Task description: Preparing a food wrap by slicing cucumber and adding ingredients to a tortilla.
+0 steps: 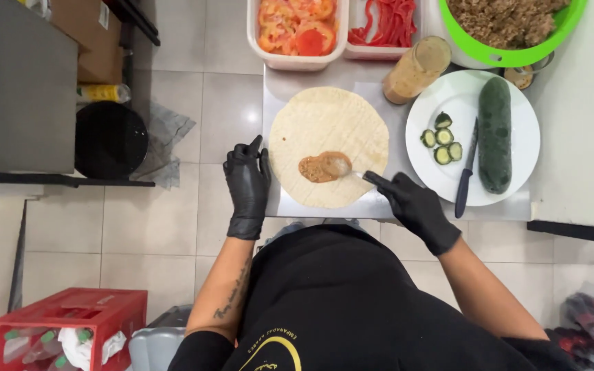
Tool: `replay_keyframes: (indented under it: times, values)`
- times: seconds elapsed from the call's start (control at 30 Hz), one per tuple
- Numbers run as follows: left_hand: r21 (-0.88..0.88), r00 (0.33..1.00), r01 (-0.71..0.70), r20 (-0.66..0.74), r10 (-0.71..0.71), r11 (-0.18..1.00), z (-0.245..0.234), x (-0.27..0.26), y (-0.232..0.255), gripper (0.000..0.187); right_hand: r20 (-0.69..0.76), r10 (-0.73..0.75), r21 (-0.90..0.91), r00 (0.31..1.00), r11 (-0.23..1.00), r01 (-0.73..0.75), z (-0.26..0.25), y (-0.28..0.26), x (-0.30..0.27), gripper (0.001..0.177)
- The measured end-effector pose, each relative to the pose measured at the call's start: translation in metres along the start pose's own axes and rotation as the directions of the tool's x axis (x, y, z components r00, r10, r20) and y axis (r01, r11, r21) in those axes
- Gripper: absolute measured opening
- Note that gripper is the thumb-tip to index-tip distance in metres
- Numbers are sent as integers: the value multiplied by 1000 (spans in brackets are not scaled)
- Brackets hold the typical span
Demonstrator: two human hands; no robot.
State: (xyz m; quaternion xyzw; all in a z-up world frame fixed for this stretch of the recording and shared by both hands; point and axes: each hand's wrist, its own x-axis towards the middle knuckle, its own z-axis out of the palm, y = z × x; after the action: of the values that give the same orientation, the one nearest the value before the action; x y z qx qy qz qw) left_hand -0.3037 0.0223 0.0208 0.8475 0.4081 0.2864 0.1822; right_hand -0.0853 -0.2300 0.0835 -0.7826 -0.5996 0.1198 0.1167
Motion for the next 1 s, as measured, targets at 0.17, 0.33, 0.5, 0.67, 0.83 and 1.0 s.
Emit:
replay_keyframes:
  times: [0.17, 0.33, 0.5, 0.67, 0.83, 1.0]
  values:
    - [87, 999, -8, -51, 12, 996, 19, -16, -7, 26, -93, -138, 152, 986, 977, 151, 7, -9, 4, 73]
    - [1, 1000, -12, -7, 12, 1000, 18, -29, -7, 34, -19, -77, 138, 997, 987, 79, -3, -19, 15, 80]
    - [-17, 994, -86, -63, 84, 996, 16, -30, -3, 39, -3, -48, 89, 999, 995, 48, 12, -20, 19, 70]
    - [37, 996, -92, -12, 93, 995, 22, -32, -7, 46, -98, -84, 69, 992, 993, 91, 13, -18, 23, 67]
    - [105, 991, -136, 19, 135, 985, 22, -35, -8, 51, -71, -82, 70, 994, 994, 87, 1, -25, 28, 62]
    - [87, 990, -144, 23, 142, 986, 21, -31, -8, 56, -35, -155, 187, 987, 969, 159, 5, 7, 10, 71]
